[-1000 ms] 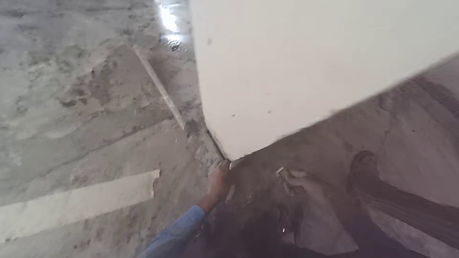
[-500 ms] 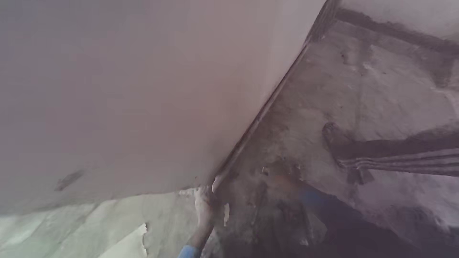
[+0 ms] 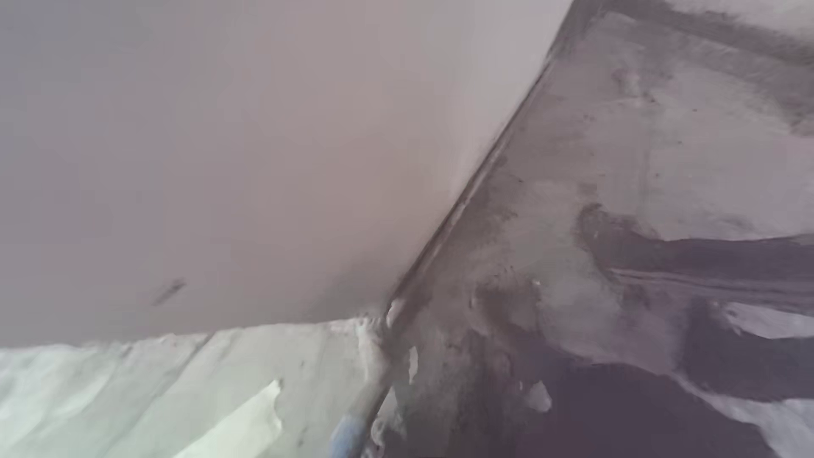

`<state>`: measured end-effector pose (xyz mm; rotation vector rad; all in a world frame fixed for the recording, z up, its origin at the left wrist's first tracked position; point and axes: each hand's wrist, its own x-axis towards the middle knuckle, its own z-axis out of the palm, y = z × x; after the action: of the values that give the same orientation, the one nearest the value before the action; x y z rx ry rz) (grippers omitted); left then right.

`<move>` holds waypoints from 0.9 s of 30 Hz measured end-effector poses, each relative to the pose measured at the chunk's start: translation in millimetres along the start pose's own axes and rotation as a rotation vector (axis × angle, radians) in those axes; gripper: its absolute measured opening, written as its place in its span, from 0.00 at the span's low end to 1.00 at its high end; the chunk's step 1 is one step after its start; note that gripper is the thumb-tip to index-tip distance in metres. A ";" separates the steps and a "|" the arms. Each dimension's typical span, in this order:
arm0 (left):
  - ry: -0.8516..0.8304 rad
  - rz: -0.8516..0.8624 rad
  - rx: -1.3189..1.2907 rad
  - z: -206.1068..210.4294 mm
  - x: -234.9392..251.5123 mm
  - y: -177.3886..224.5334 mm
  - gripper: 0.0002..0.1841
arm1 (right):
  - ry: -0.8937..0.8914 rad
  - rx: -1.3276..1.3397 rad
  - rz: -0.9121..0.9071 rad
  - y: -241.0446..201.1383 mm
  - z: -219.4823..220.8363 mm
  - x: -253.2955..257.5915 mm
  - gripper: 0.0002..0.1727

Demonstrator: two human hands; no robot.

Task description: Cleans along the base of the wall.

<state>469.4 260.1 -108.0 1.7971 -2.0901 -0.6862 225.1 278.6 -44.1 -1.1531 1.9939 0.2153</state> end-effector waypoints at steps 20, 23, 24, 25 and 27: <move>-0.042 -0.053 -0.094 -3.8 -4.1 -8.1 0.19 | 0.353 0.736 0.308 62.7 -30.7 -5.3 0.22; -0.046 -0.080 -0.128 -10.3 -1.2 -2.9 0.18 | 0.348 0.925 0.390 75.7 -11.4 8.8 0.22; -0.035 -0.087 -0.140 -12.2 0.8 -0.3 0.17 | 0.340 1.086 0.399 73.3 -8.7 10.1 0.21; -0.024 -0.092 -0.138 -12.1 1.1 1.5 0.16 | 0.345 1.259 0.397 69.7 -8.2 8.4 0.20; 0.000 -0.084 -0.126 -9.5 -0.9 1.6 0.16 | 0.336 1.547 0.388 67.8 -6.6 9.8 0.18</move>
<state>473.0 259.6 -99.0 1.8229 -1.9347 -0.8207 165.4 307.5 -62.5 0.2194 1.8217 -1.1958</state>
